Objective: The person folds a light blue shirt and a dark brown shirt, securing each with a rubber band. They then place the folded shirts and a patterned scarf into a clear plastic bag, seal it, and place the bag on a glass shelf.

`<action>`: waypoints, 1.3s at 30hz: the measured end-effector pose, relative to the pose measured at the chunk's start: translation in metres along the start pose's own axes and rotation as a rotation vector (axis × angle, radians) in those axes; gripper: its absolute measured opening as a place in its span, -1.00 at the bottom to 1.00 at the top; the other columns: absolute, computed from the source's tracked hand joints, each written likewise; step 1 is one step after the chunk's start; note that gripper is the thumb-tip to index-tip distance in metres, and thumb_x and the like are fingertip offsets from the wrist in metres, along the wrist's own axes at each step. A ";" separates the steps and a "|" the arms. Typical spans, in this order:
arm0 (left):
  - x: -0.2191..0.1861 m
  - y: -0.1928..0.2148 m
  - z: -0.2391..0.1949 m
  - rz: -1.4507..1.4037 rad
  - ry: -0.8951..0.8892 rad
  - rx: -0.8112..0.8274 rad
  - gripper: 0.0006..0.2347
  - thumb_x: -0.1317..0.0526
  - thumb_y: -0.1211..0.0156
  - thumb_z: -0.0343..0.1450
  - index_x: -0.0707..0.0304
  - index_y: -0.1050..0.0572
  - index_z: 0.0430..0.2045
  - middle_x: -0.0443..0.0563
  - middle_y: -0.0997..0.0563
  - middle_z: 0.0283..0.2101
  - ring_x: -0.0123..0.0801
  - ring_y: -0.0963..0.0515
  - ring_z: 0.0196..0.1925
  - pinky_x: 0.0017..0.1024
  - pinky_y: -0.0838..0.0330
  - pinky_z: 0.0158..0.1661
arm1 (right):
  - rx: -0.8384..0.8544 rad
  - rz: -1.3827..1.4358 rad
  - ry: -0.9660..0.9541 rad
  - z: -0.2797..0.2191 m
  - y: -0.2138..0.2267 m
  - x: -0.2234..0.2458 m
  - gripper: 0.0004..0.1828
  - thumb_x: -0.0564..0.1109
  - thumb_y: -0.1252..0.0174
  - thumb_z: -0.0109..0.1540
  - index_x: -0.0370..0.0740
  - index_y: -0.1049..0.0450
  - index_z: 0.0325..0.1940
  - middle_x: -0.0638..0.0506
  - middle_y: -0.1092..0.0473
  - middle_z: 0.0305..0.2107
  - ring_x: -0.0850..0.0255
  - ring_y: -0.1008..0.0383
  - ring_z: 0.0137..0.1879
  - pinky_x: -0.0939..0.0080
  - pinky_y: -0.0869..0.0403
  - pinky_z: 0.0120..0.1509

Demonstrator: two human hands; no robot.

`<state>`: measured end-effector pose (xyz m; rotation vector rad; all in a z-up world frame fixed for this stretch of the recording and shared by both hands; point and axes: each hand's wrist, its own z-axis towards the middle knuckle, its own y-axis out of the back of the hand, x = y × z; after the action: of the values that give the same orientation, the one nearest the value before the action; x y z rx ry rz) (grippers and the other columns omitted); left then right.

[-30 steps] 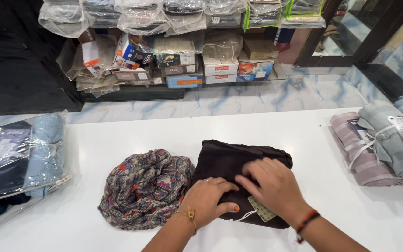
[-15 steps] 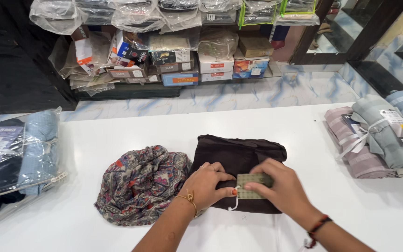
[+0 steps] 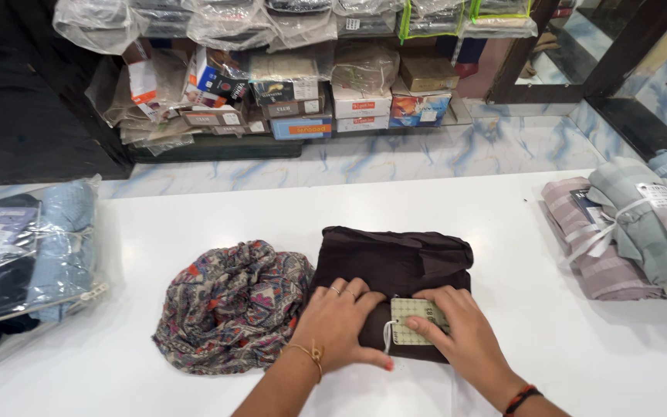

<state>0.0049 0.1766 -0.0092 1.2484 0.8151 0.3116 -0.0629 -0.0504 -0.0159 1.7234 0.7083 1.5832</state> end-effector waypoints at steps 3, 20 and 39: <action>-0.001 -0.004 0.004 -0.072 0.083 0.044 -0.21 -0.36 -0.44 -0.01 0.06 -0.55 0.05 -0.05 -0.49 -0.03 -0.15 -0.43 0.07 -0.17 -0.31 0.04 | -0.044 0.220 0.081 0.000 0.008 -0.011 -0.55 0.14 -0.09 0.25 -0.16 -0.52 0.09 0.04 -0.41 -0.07 0.23 -0.42 0.07 0.18 -0.42 0.14; 0.004 -0.010 0.021 -0.330 0.371 0.013 -0.30 -0.24 -0.46 -0.09 0.00 -0.66 -0.07 -0.12 -0.58 -0.10 -0.24 -0.51 0.03 -0.33 -0.39 0.10 | -0.229 0.669 -0.687 0.023 0.012 0.006 -0.33 0.30 0.24 0.33 -0.23 -0.19 0.31 -0.03 -0.11 0.15 0.11 -0.41 0.22 0.00 -0.48 0.23; -0.009 -0.014 0.025 -0.312 0.363 -0.129 -0.35 -0.20 -0.51 -0.04 0.04 -0.65 -0.09 -0.16 -0.59 -0.11 -0.30 -0.51 0.03 -0.28 -0.34 0.08 | -0.078 1.341 -0.671 0.073 0.018 0.006 -0.24 0.42 0.18 0.26 -0.08 -0.33 0.35 0.05 -0.35 0.20 0.16 -0.33 0.33 -0.10 -0.28 0.45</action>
<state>0.0126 0.1489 -0.0160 0.9371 1.2653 0.3359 0.0087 -0.0656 0.0004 2.6130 -1.0464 1.4612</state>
